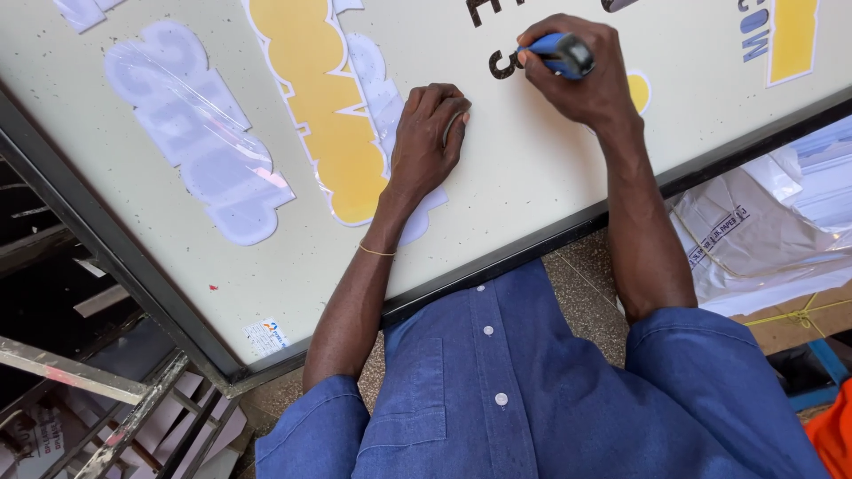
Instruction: Arranging and trimming vinyl letters on a sign board using a utility knife
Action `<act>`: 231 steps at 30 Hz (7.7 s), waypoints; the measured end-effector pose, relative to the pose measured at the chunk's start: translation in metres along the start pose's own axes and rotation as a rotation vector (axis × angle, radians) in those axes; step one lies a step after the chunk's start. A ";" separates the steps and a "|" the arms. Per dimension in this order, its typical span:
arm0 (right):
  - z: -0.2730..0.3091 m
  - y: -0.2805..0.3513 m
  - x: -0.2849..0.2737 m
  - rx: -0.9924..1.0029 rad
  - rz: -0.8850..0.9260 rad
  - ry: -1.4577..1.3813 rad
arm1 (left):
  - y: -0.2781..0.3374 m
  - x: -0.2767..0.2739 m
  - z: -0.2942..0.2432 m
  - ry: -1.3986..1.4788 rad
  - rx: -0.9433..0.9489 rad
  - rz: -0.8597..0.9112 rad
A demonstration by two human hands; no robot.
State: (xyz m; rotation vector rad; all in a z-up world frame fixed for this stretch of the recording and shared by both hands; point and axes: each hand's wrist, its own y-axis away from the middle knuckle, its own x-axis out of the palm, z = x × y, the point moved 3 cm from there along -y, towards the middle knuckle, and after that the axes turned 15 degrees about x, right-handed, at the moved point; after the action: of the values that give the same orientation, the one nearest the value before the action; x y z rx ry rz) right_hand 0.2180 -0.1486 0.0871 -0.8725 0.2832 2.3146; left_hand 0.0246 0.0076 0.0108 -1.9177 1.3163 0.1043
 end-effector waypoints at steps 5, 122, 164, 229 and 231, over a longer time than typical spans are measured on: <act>0.005 0.005 0.003 0.095 -0.048 -0.126 | 0.000 0.019 0.003 0.020 -0.171 0.041; -0.039 -0.056 0.030 0.451 -0.548 -0.443 | -0.025 0.057 0.007 -0.046 -0.034 0.007; -0.026 -0.041 0.029 0.259 -0.501 -0.486 | -0.026 0.055 0.007 -0.035 -0.026 -0.026; -0.052 -0.179 -0.021 0.037 0.259 -0.196 | -0.115 0.010 0.104 -0.372 -0.267 -0.038; -0.051 -0.182 -0.020 0.124 0.329 -0.210 | -0.114 0.008 0.106 -0.302 -0.279 -0.103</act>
State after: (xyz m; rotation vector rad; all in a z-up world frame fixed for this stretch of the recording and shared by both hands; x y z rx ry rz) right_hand 0.3715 -0.0388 0.0652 -0.5474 0.5049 2.6335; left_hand 0.1582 0.0864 -0.0017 -2.0984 1.0403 0.5289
